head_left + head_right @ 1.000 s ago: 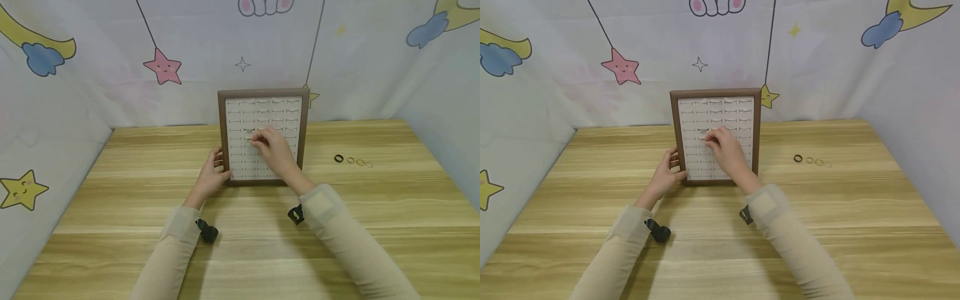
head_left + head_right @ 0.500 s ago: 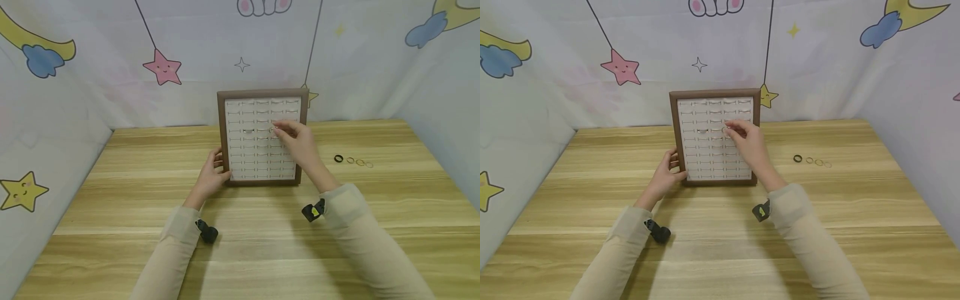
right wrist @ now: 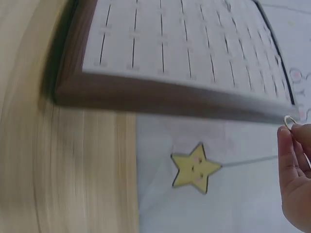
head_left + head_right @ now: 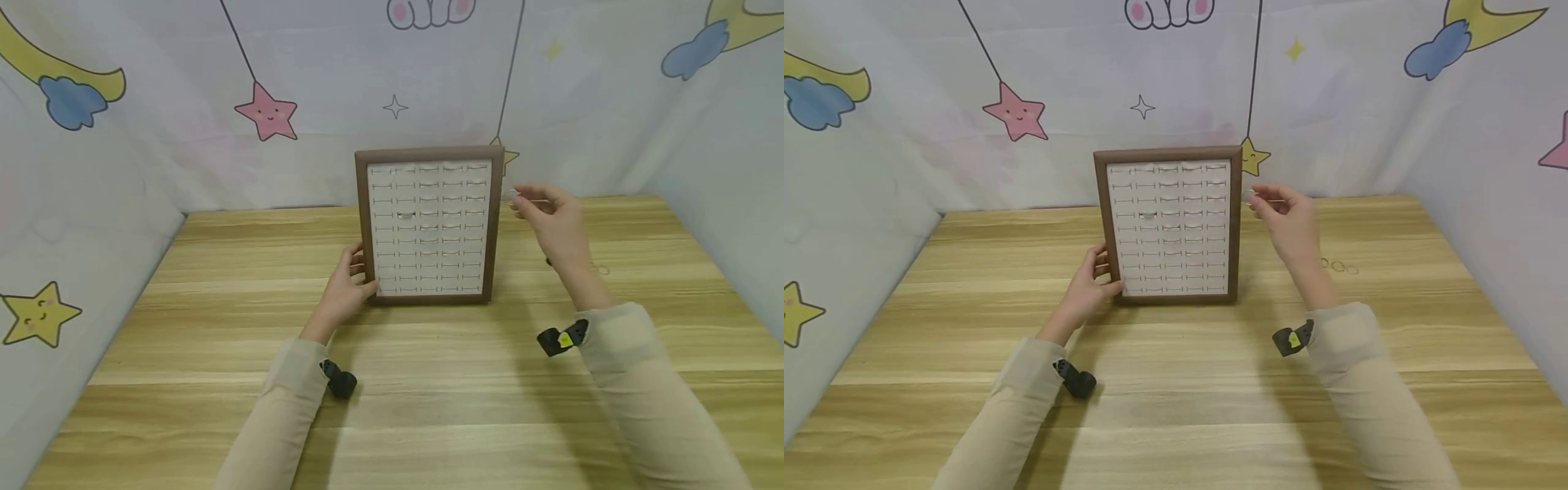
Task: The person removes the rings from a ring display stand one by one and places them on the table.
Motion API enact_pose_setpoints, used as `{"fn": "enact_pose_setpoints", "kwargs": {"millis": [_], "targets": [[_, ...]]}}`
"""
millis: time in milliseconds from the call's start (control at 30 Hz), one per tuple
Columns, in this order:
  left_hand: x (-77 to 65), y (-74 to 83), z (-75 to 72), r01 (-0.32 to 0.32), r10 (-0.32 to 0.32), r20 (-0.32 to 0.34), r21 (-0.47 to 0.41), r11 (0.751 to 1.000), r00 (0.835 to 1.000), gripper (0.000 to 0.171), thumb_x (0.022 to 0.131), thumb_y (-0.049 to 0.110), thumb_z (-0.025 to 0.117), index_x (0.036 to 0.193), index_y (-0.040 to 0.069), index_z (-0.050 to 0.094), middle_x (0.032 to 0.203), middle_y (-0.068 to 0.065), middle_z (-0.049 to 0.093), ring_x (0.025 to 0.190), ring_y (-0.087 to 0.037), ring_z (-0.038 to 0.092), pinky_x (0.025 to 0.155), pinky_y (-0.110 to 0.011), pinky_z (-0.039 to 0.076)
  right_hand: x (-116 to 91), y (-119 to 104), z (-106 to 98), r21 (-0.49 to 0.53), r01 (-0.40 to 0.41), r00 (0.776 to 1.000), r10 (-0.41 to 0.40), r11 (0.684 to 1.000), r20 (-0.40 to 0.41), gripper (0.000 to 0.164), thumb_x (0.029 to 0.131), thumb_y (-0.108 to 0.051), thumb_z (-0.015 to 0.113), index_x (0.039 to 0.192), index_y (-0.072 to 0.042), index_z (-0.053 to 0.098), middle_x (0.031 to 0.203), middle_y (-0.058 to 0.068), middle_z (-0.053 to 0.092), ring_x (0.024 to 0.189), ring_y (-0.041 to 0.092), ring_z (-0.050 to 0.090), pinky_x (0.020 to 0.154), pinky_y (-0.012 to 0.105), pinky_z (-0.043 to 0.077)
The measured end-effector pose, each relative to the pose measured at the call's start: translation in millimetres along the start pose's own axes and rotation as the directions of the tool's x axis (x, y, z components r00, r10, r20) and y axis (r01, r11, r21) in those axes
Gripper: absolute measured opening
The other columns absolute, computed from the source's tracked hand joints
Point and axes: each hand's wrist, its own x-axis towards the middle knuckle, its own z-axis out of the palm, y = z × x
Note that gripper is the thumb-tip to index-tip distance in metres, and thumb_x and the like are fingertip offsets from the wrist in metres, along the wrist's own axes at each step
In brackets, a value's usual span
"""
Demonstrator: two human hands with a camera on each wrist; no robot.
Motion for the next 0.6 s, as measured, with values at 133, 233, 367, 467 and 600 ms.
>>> {"fn": "enact_pose_setpoints", "kwargs": {"millis": [133,233,367,467,600], "targets": [[-0.2,-0.1,-0.3,0.002,-0.002,0.005,0.004,1.000,1.000,0.078,0.087,-0.002,0.060,0.151,0.011,0.018,0.145,-0.018,0.034,0.135,-0.035,0.038,0.108,-0.048,0.041,3.0,11.8,-22.8,0.062,-0.039,0.998,0.043,0.997,-0.055,0.024,0.091,-0.015,0.063,0.113,-0.006,0.067,0.087,-0.021,0.063,0.076,-0.007,0.063,0.073,0.008,0.052],[-0.2,-0.2,0.0,0.003,-0.003,0.002,0.009,1.000,1.000,0.078,0.087,-0.001,0.061,0.151,0.012,0.018,0.145,-0.018,0.034,0.135,-0.035,0.038,0.108,-0.048,0.041,4.4,23.2,-41.4,0.111,-0.102,0.991,0.111,0.989,-0.077,0.023,0.092,-0.013,0.062,0.113,-0.006,0.065,0.089,-0.017,0.061,0.076,-0.006,0.064,0.072,0.007,0.052],[0.6,-1.0,0.4,0.003,-0.003,-0.002,0.014,1.000,1.000,0.078,0.086,-0.001,0.061,0.151,0.012,0.019,0.145,-0.017,0.035,0.135,-0.034,0.038,0.108,-0.048,0.041,5.2,42.4,-65.6,0.007,-0.211,0.974,0.211,0.978,-0.087,0.028,0.093,-0.016,0.059,0.118,-0.005,0.060,0.084,-0.022,0.059,0.074,-0.011,0.063,0.071,0.005,0.051],[1.2,-1.7,0.5,0.002,-0.002,-0.002,0.014,1.000,1.000,0.078,0.086,-0.001,0.061,0.151,0.012,0.019,0.144,-0.017,0.035,0.134,-0.035,0.039,0.108,-0.048,0.041,5.4,57.4,-80.9,-0.121,-0.286,0.957,0.277,0.951,-0.080,0.034,0.094,-0.020,0.058,0.123,-0.003,0.057,0.076,-0.030,0.056,0.069,-0.015,0.060,0.069,0.004,0.050],[1.7,-2.6,0.6,0.001,-0.001,-0.004,0.012,1.000,1.000,0.078,0.086,-0.001,0.061,0.151,0.012,0.019,0.144,-0.017,0.035,0.134,-0.035,0.039,0.108,-0.048,0.042,3.6,74.2,-97.9,-0.194,-0.371,0.928,0.368,0.908,-0.053,0.035,0.095,-0.017,0.055,0.125,0.001,0.055,0.069,-0.033,0.053,0.064,-0.016,0.058,0.064,0.004,0.050]]}}
